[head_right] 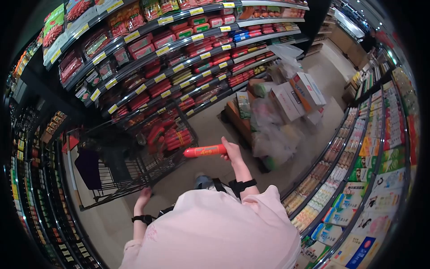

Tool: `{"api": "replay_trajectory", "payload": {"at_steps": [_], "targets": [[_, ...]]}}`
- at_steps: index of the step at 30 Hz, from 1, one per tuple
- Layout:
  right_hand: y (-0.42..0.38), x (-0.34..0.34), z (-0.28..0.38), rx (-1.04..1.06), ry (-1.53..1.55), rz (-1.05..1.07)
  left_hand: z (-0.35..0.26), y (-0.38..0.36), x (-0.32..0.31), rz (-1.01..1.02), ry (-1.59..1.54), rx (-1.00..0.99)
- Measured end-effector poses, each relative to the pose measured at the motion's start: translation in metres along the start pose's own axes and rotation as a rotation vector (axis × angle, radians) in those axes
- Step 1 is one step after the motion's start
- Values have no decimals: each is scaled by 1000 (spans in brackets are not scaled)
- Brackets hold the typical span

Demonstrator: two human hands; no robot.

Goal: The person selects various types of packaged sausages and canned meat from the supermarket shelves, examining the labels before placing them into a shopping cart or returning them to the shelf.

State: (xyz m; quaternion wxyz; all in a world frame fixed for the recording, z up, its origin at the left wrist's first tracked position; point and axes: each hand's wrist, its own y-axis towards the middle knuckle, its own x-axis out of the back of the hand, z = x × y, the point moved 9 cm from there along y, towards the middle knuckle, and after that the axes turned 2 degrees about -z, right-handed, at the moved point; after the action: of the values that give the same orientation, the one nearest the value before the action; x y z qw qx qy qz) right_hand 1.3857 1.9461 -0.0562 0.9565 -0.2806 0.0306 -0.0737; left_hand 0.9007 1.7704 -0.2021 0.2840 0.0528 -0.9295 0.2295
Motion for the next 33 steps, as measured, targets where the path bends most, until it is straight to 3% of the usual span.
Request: {"api": "replay_trajectory", "payload": {"at_steps": [2,6,10,12,14,16,18,22,25,27,29,30,33], "targets": [[-15,-11,-10,-34,-98,96,-27,-42,5,-39,19,41],[-39,-36,-36,-76,-300,270,-16,-77,-10,-19,-85,109],[-77,-80,-52,-117,-407,484,-118,-121,-23,-1,-221,22],[-94,-105,-57,-116,-436,611,-174,-134,-47,204,-492,-76],[-104,-124,-64,-126,-384,687,-227,-144,-66,330,-293,-151],[-107,-134,-61,-137,-431,757,-243,-135,-73,315,-194,-140],[-96,-132,-59,-135,-467,788,-250,-133,-86,473,-146,63],[-66,-124,-39,-116,-547,932,-285,-93,-96,432,-96,-79],[-15,-98,-13,-73,-491,872,-324,-52,-114,420,-6,-118],[18,-73,40,542,-943,747,-352,-20,-141,477,64,-144],[37,-53,72,716,-1034,790,-389,9,-169,399,327,-348],[42,-44,88,830,-1084,808,-405,20,-183,446,325,-310],[65,-26,96,749,-1137,931,-435,53,-218,535,301,-263]]}}
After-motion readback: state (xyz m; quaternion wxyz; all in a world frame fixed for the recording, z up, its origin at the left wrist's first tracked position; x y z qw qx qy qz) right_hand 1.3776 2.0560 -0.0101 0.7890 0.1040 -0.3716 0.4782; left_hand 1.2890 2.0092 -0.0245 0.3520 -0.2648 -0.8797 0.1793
